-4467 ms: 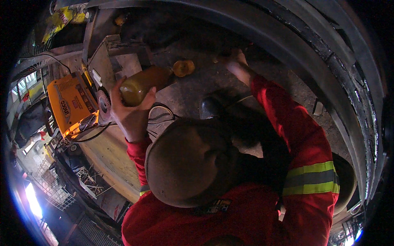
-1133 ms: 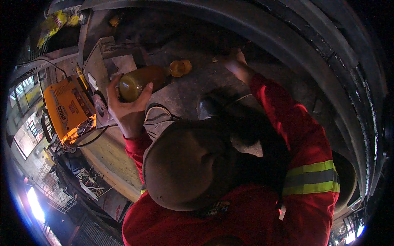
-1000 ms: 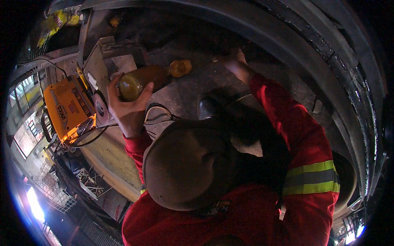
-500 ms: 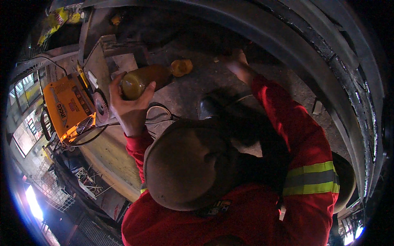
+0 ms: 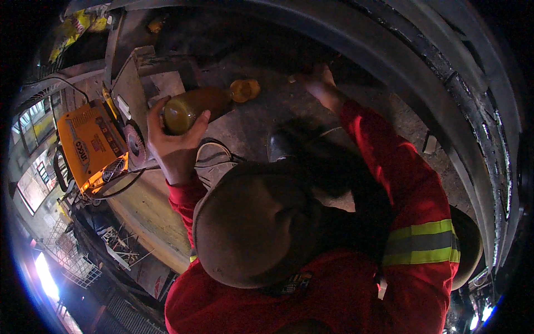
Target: The person uses a utility knife to trim a metal sheet and then fits it into a long black metal frame. They align the sheet along the frame's length and secure it by hand. Finally, they apply a liquid from a bottle onto the frame's surface.
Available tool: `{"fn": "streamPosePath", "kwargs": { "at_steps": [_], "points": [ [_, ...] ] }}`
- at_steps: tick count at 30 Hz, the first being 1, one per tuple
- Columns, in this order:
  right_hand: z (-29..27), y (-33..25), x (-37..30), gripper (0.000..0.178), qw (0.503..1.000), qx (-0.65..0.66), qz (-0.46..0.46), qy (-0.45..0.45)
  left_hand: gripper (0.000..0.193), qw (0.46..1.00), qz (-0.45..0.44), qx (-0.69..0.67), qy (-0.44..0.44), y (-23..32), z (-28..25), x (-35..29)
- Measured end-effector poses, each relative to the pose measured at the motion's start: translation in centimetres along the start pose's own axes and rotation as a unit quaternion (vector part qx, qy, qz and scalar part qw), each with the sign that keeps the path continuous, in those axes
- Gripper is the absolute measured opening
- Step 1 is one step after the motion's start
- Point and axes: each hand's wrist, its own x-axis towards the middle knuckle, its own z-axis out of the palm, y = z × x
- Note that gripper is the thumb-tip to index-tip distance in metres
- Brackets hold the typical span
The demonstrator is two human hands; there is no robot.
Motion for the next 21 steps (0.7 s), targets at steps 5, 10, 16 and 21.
{"fn": "streamPosePath", "kwargs": {
  "at_steps": [5, 10, 16, 21],
  "points": [
    [0.6, -0.8, 0.0, 0.036, 1.000, -0.020, -0.001, -0.014, 0.063, 1.000, -0.006, 0.003, -0.004, -0.8, -0.4, 0.0],
    [-1.4, -2.1, -1.9, 0.047, 0.996, 0.037, 0.011, -0.081, 0.066, 0.992, 0.109, 0.056, 0.011, -2.5, 0.2, 1.5],
    [-1.4, 0.6, -2.6, 0.043, 0.993, 0.099, -0.050, -0.042, 0.070, 0.977, 0.211, 0.040, -0.001, -10.0, 1.9, 3.1],
    [-5.9, 2.5, -2.3, 0.039, 0.997, 0.076, -0.012, -0.007, 0.071, 0.981, 0.178, -0.075, 0.006, -6.3, 12.7, 2.2]
  ]
}}
